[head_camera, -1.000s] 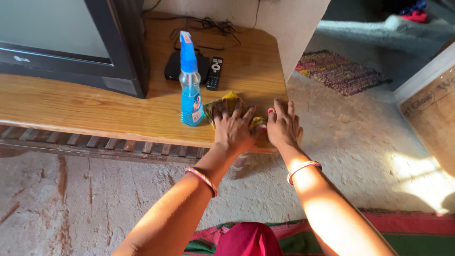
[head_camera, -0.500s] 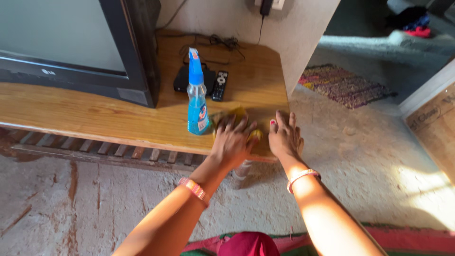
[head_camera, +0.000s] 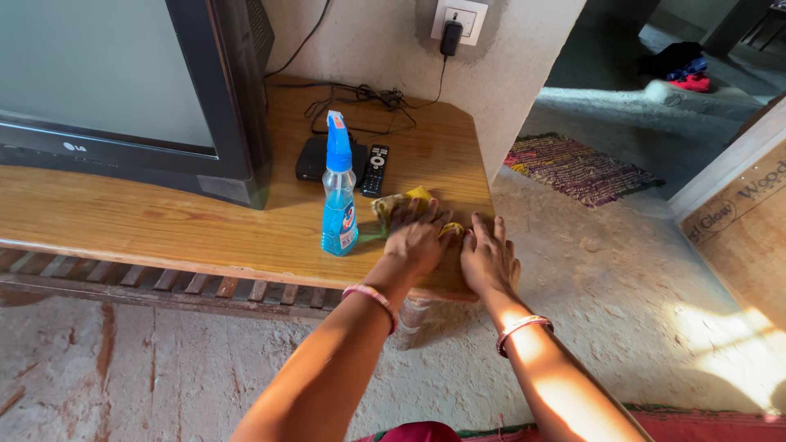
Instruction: The person wipes the side of a wooden bed frame with a cloth, then sprays cleaner onto the cloth and continues wiping. The person moves to a wooden TV stand and wipes its surface with the same cloth and cleaner.
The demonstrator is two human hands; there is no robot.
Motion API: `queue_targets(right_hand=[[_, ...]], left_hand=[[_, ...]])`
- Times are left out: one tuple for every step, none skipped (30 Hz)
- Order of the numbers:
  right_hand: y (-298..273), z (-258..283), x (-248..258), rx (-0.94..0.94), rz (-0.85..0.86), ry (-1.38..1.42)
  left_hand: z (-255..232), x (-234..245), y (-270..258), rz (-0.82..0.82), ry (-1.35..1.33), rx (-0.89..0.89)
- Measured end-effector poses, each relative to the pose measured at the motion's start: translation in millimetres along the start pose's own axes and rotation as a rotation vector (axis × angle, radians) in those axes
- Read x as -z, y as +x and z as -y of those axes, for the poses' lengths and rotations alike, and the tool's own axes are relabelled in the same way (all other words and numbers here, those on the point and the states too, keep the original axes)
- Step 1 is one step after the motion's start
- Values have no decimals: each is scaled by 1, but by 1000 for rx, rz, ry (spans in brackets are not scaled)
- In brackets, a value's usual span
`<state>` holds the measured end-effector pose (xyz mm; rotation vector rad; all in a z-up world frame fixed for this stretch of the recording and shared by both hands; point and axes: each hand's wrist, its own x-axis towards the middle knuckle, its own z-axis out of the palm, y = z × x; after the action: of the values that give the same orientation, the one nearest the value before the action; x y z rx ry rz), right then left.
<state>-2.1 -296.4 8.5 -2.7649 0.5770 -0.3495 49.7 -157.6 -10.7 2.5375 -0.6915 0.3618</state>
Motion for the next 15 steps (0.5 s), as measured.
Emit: queue_targets(right_hand=[[0, 0, -1, -4, 0, 11], [0, 0, -1, -9, 0, 22], [-2, -1, -2, -7, -4, 27], [-3, -2, -2, -6, -8, 31], [-1, 0, -1, 1, -17, 35], [0, 2, 0, 9, -32, 34], [0, 2, 0, 16, -43, 33], [0, 1, 0, 23, -53, 31], [-1, 1, 0, 21, -50, 38], [-2, 0, 0, 18, -47, 45], [-3, -1, -1, 17, -45, 52], [-4, -2, -3, 23, -43, 51], [-3, -4, -4, 31, -45, 50], [-1, -6, -6, 40, -46, 50], [3, -8, -8, 42, -57, 49]], left_hand=[[0, -3, 6, 13, 8, 8], [1, -5, 8, 26, 16, 17], [2, -8, 4, 11, 2, -13], [3, -9, -3, -5, -13, -43], [5, -7, -8, -29, -27, -73], [7, -5, -15, -26, -24, -127], [9, -3, -28, -21, -23, -178], [11, 1, -38, -16, -22, -229], [13, 7, -45, -16, -33, -263], [15, 14, -51, -16, -44, -298], [16, 22, -57, -17, -55, -332], [17, 30, -62, -45, -74, -388], [17, 40, -65, -77, -91, -446], [18, 49, -70, -108, -107, -503], [20, 59, -79, -129, -171, -479]])
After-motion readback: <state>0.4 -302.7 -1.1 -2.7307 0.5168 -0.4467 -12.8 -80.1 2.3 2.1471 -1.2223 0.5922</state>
